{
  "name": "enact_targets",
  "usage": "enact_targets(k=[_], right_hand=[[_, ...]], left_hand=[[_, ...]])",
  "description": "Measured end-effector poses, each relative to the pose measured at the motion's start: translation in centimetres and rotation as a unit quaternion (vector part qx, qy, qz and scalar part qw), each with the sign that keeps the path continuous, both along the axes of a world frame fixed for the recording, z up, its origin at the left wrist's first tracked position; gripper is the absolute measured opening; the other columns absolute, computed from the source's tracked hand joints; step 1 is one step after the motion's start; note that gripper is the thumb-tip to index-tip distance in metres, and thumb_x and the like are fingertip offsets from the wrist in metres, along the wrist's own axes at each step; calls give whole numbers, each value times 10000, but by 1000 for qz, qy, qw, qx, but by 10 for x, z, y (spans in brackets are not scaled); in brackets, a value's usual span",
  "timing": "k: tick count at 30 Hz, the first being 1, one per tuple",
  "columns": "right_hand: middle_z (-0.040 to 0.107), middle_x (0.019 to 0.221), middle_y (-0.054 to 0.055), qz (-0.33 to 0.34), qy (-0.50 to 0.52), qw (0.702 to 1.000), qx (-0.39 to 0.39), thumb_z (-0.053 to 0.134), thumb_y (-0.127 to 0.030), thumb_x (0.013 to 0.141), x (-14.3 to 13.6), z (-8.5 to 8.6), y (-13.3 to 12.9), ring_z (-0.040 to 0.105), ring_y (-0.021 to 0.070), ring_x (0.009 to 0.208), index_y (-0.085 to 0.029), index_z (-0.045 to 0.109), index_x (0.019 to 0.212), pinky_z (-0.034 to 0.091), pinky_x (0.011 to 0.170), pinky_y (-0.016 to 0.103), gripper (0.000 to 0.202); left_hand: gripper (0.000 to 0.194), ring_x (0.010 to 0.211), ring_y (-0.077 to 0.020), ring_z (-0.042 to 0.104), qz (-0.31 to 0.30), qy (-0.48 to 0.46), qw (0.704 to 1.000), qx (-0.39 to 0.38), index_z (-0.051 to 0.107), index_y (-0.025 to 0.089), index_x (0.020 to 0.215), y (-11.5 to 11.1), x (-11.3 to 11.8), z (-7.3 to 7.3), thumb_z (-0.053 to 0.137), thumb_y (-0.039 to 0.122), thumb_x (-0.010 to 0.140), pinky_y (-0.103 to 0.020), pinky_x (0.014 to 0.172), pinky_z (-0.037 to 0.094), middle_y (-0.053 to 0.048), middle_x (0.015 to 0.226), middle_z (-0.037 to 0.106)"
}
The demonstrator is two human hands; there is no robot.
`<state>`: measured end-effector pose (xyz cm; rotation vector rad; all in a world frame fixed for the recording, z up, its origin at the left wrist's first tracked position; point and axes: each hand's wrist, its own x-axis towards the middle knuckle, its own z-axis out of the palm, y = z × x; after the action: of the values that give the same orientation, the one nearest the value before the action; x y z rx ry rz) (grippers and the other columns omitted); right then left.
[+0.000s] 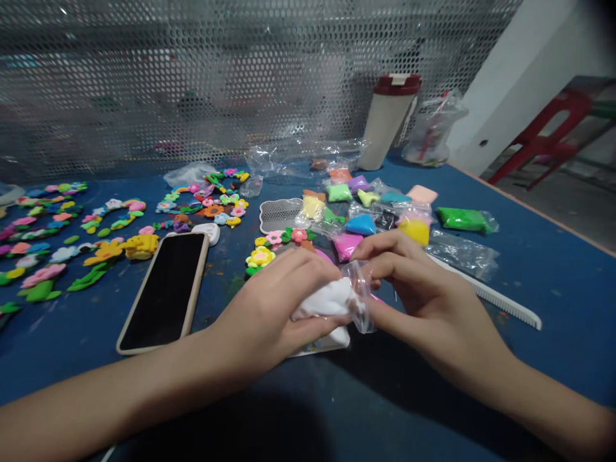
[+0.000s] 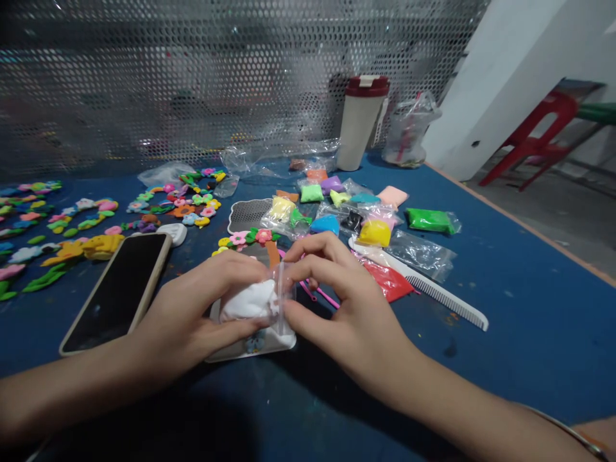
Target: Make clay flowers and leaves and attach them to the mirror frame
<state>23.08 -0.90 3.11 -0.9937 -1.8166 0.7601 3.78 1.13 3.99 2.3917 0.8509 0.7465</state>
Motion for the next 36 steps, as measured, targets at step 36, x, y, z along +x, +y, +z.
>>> enact_targets(k=[36], right_hand=[[609,732,-36,34,251,940,-230,626,-225,848,6,-11,10,567,58,642,-232,647,892,442,607,162,49]], left_hand=[[354,895,-142,597,103,-37,994,-12,379,231,1030,-3,0,-8,638,247,789,-244,757,450,6,989,562]])
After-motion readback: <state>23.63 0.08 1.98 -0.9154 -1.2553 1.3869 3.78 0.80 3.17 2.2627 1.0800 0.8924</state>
